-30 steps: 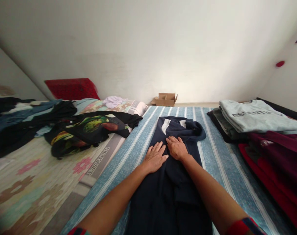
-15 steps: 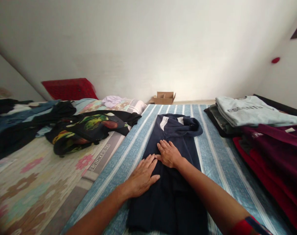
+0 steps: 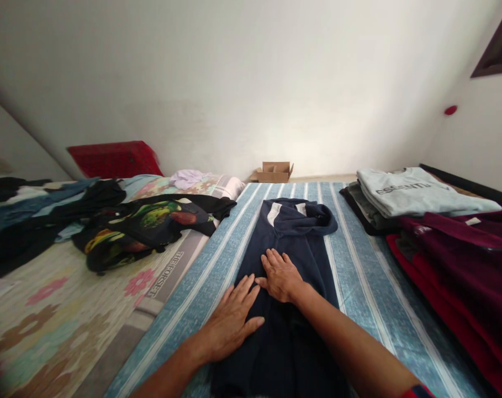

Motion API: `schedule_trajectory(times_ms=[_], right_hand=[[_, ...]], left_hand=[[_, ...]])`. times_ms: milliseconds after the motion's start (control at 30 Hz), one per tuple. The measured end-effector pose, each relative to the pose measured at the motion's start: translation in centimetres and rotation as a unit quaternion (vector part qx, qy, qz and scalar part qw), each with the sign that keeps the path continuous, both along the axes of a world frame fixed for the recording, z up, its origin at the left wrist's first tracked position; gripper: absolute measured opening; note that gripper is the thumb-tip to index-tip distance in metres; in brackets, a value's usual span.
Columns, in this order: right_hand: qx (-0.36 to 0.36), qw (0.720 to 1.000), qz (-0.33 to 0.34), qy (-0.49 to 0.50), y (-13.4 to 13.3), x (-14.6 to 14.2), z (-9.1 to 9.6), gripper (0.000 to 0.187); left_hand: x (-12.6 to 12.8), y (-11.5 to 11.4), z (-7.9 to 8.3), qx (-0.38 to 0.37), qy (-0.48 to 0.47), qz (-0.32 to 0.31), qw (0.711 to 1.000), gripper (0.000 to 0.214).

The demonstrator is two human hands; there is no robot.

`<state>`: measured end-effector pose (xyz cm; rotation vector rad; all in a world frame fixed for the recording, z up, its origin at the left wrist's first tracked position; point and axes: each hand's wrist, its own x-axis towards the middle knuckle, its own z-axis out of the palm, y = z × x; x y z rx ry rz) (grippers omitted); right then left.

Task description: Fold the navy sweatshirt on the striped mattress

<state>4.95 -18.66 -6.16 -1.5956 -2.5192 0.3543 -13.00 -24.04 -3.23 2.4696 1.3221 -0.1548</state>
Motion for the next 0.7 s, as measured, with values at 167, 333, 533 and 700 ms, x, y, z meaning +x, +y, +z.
schedule_trajectory(times_ms=[167,333,533,700], right_hand=[[-0.003,1.000,-0.010,-0.002,-0.6,-0.2,0.2,0.072],[0.015,1.000,0.005,0.010,-1.4,-0.3,0.1,0.067],[0.018,1.000,0.003,0.009,-2.2,-0.3,0.2,0.065],[0.042,0.999,0.022,0.007,-3.4,-0.1,0.6,0.055]], left_hand=[[0.3,-0.6,-0.1,0.031,0.005,0.013,0.999,0.059],[0.6,-1.9,-0.5,0.070,0.018,0.021,0.997,0.052],[0.6,-2.4,-1.2,0.079,0.021,0.035,0.996,0.051],[0.5,-2.4,-1.6,0.076,0.022,0.041,0.996,0.052]])
